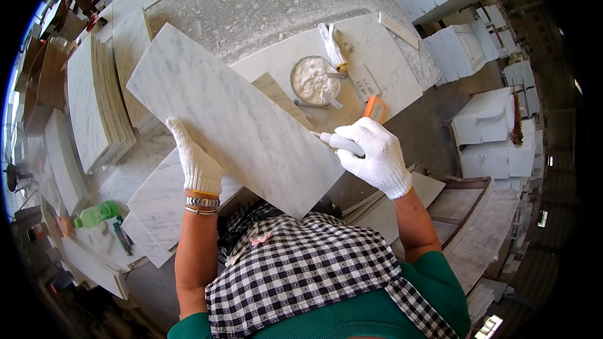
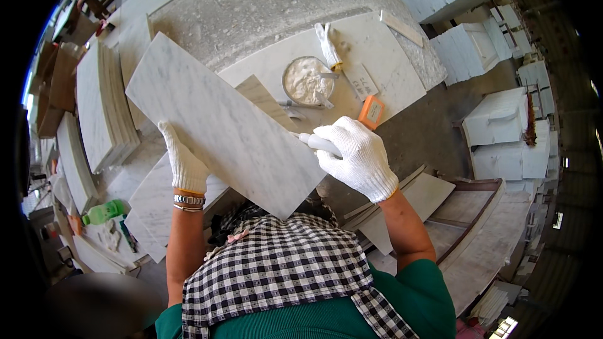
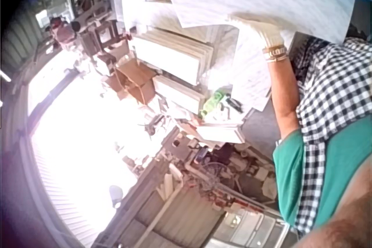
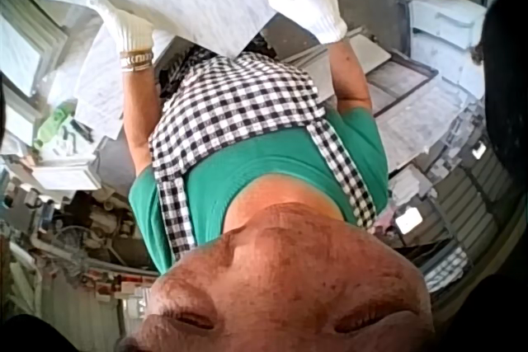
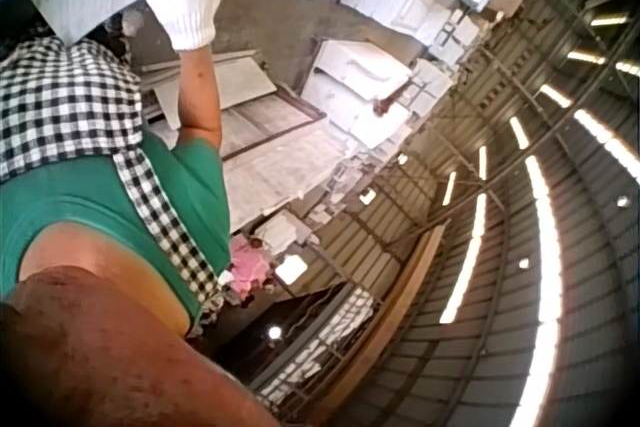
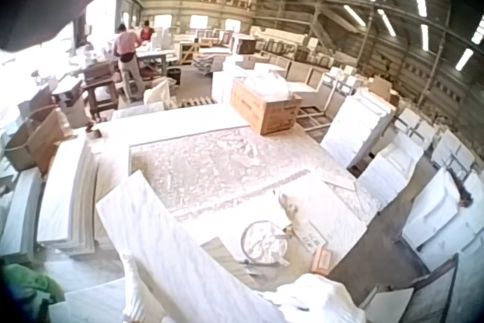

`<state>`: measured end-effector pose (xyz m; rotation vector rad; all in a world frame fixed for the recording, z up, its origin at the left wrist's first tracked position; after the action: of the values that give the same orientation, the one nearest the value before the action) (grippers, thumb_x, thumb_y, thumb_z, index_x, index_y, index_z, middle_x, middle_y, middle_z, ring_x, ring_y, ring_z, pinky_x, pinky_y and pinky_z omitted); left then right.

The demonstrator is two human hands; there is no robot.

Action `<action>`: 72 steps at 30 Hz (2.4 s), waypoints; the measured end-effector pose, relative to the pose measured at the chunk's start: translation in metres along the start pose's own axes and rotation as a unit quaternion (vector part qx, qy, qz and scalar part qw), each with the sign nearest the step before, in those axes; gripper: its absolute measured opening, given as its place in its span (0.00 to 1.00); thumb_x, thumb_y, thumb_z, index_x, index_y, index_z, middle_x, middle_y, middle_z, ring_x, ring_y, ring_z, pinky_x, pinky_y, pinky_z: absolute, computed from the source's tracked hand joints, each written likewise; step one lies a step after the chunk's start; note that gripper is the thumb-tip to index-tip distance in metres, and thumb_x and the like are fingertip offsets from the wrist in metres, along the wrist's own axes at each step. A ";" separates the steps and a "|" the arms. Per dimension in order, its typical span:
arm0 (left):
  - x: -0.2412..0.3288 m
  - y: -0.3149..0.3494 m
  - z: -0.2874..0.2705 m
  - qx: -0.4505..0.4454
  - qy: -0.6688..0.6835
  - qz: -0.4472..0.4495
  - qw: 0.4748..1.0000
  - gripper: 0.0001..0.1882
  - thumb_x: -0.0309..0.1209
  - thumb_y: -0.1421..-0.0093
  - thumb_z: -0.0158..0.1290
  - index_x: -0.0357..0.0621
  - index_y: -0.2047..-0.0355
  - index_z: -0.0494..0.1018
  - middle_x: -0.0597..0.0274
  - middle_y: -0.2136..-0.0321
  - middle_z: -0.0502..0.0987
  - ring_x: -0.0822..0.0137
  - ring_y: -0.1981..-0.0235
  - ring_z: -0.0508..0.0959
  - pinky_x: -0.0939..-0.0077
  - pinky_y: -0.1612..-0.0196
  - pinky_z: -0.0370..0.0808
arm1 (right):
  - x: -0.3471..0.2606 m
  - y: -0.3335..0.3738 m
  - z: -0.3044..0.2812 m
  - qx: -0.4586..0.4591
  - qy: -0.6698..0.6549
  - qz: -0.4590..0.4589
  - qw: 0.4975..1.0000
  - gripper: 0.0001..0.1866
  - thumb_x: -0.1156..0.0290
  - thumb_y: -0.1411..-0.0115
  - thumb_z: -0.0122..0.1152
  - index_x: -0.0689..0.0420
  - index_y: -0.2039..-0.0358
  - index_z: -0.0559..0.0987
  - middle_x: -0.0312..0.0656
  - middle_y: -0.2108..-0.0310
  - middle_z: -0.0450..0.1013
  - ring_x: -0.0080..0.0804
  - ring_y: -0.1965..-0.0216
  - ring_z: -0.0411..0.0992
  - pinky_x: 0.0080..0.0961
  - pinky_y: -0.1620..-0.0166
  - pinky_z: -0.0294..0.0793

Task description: The person applies a white paste to the edges of a marble tile using a metal scraper, then smooths the edges with an orange block. The person repeats this process on multiple tiles, handling them one at a time.

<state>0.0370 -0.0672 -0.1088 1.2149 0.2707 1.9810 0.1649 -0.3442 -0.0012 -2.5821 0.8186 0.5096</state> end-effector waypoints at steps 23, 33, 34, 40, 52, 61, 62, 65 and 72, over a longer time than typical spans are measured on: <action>-0.002 -0.001 -0.001 -0.019 -0.002 0.005 1.000 0.49 0.69 0.35 0.47 0.49 0.26 0.54 0.60 0.28 0.59 0.54 0.30 0.61 0.52 0.29 0.59 | -0.001 0.008 -0.008 -0.005 -0.008 0.029 1.000 0.15 0.76 0.52 0.70 0.55 0.61 0.83 0.41 0.68 0.77 0.40 0.68 0.78 0.34 0.63 0.80; 0.000 -0.002 -0.003 -0.015 -0.019 0.017 1.000 0.51 0.70 0.36 0.48 0.49 0.25 0.51 0.59 0.27 0.57 0.54 0.30 0.61 0.52 0.29 0.59 | 0.002 0.012 -0.011 -0.004 0.004 0.011 1.000 0.17 0.71 0.50 0.72 0.52 0.58 0.82 0.38 0.68 0.75 0.39 0.67 0.78 0.34 0.64 0.80; 0.000 -0.001 -0.003 -0.012 -0.022 0.019 1.000 0.51 0.70 0.36 0.48 0.49 0.25 0.51 0.59 0.27 0.57 0.54 0.30 0.61 0.52 0.29 0.59 | 0.002 0.012 -0.011 -0.005 0.005 0.012 1.000 0.17 0.71 0.50 0.72 0.52 0.58 0.82 0.38 0.68 0.75 0.39 0.67 0.78 0.34 0.64 0.80; 0.001 0.004 0.003 -0.015 -0.029 0.005 0.999 0.49 0.69 0.32 0.42 0.49 0.24 0.48 0.58 0.26 0.54 0.53 0.28 0.59 0.50 0.28 0.58 | 0.003 0.014 -0.007 -0.012 0.016 -0.005 1.000 0.17 0.71 0.51 0.71 0.52 0.58 0.82 0.38 0.68 0.75 0.39 0.67 0.78 0.35 0.64 0.79; -0.001 -0.003 -0.004 -0.010 -0.028 0.013 0.999 0.52 0.71 0.36 0.48 0.49 0.25 0.52 0.59 0.27 0.56 0.53 0.29 0.59 0.51 0.28 0.57 | 0.002 0.019 -0.011 -0.009 0.002 0.015 1.000 0.17 0.72 0.51 0.72 0.52 0.58 0.82 0.39 0.68 0.76 0.41 0.68 0.78 0.35 0.65 0.80; 0.000 -0.002 -0.003 0.003 -0.043 0.015 0.999 0.52 0.71 0.36 0.46 0.49 0.24 0.50 0.58 0.26 0.55 0.52 0.29 0.59 0.50 0.28 0.57 | 0.004 0.022 -0.016 -0.007 0.007 0.020 1.000 0.17 0.72 0.50 0.72 0.52 0.58 0.82 0.38 0.68 0.76 0.40 0.68 0.79 0.35 0.65 0.80; -0.001 -0.003 -0.003 -0.005 -0.042 0.016 0.999 0.52 0.71 0.36 0.46 0.49 0.24 0.50 0.57 0.26 0.55 0.52 0.29 0.59 0.50 0.28 0.57 | 0.003 0.023 -0.016 -0.007 0.005 0.023 1.000 0.17 0.72 0.50 0.72 0.52 0.58 0.82 0.38 0.68 0.76 0.40 0.68 0.79 0.35 0.65 0.80; -0.001 -0.004 -0.004 -0.024 -0.035 0.017 0.999 0.52 0.71 0.35 0.45 0.49 0.24 0.49 0.57 0.26 0.54 0.52 0.29 0.59 0.50 0.28 0.57 | 0.002 0.022 -0.014 -0.002 0.004 0.016 1.000 0.17 0.72 0.51 0.72 0.52 0.58 0.82 0.38 0.68 0.76 0.40 0.68 0.78 0.35 0.65 0.80; -0.001 -0.006 -0.005 -0.041 -0.033 0.021 0.998 0.51 0.71 0.35 0.44 0.49 0.24 0.49 0.57 0.26 0.55 0.52 0.29 0.58 0.50 0.28 0.57 | 0.002 0.021 -0.013 -0.006 0.011 0.020 1.000 0.16 0.71 0.51 0.71 0.51 0.59 0.82 0.38 0.68 0.76 0.39 0.67 0.78 0.34 0.64 0.80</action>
<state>0.0362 -0.0629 -0.1155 1.2386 0.1299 1.9651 0.1569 -0.3668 0.0045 -2.5921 0.8779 0.5010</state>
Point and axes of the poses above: each hand's wrist, its own y-axis away from the middle knuckle, its own z-axis out of the palm, x = y × z, the point moved 2 cm from there along -y, towards the middle knuckle
